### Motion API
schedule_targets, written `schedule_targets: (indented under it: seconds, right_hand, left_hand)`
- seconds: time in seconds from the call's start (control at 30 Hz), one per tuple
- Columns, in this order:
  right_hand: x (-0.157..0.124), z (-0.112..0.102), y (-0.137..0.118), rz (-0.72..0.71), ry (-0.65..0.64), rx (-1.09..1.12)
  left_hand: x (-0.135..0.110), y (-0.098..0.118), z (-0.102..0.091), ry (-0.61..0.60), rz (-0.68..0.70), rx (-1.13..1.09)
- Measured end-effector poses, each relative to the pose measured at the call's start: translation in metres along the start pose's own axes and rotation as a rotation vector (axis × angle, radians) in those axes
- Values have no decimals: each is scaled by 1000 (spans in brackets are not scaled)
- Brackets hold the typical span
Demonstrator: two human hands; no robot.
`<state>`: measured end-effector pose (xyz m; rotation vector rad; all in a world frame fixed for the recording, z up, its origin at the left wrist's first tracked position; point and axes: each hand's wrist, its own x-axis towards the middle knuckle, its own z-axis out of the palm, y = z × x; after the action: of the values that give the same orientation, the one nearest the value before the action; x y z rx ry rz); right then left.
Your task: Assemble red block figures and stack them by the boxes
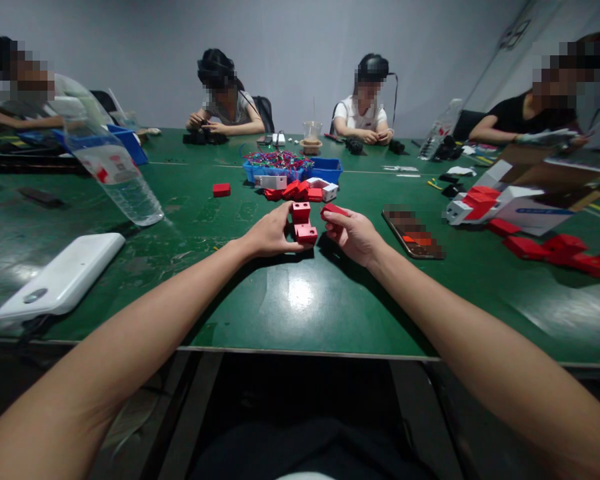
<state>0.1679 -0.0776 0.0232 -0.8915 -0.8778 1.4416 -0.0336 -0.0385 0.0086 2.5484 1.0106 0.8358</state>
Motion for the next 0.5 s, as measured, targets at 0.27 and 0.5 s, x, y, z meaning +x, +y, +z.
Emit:
schedule_targets:
  seconds: [0.27,0.5]
  right_hand:
    - [-3,3,-5,33,64,18]
    - [-4,5,-6,86,89,5]
  left_hand:
    - [0,0,0,-10,-18,-14]
    - [0,1,-1,-14,-14,-20]
